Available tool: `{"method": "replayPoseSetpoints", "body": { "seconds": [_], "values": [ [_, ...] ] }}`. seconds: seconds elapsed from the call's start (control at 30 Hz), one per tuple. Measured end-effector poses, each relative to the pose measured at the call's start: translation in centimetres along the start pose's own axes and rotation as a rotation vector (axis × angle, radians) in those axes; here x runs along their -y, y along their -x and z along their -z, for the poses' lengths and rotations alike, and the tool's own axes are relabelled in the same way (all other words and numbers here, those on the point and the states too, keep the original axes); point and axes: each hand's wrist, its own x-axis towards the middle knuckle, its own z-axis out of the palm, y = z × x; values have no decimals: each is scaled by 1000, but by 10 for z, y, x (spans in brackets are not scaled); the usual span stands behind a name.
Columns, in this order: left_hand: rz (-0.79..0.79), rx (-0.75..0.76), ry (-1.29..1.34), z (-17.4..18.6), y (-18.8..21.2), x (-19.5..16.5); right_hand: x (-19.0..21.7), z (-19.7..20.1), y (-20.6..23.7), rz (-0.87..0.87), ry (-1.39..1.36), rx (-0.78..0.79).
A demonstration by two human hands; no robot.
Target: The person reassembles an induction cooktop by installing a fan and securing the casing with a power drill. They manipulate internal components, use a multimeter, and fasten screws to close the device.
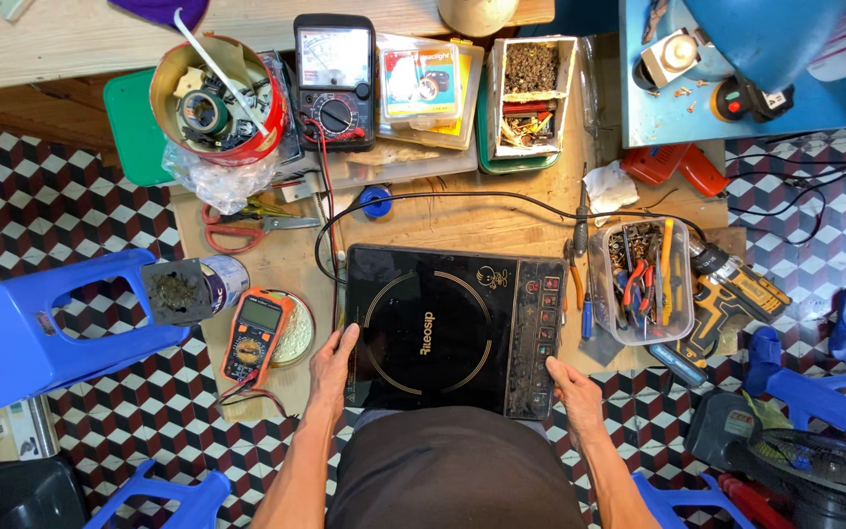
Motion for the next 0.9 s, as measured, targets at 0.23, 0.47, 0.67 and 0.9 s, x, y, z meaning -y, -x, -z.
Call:
{"method": "replayPoseSetpoints", "body": {
  "seconds": [0.23, 0.47, 0.67, 0.9],
  "values": [
    [-39, 85, 77, 8, 6, -3, 6, -1, 4, 44, 12, 37],
    [-17, 197, 1, 42, 33, -10, 45, -3, 74, 121, -1, 55],
    [-15, 188, -307, 75, 68, -18, 53, 2, 126, 32, 3, 44],
    [-65, 261, -380, 75, 90, -62, 61, 1, 133, 23, -209, 55]
  ]
}}
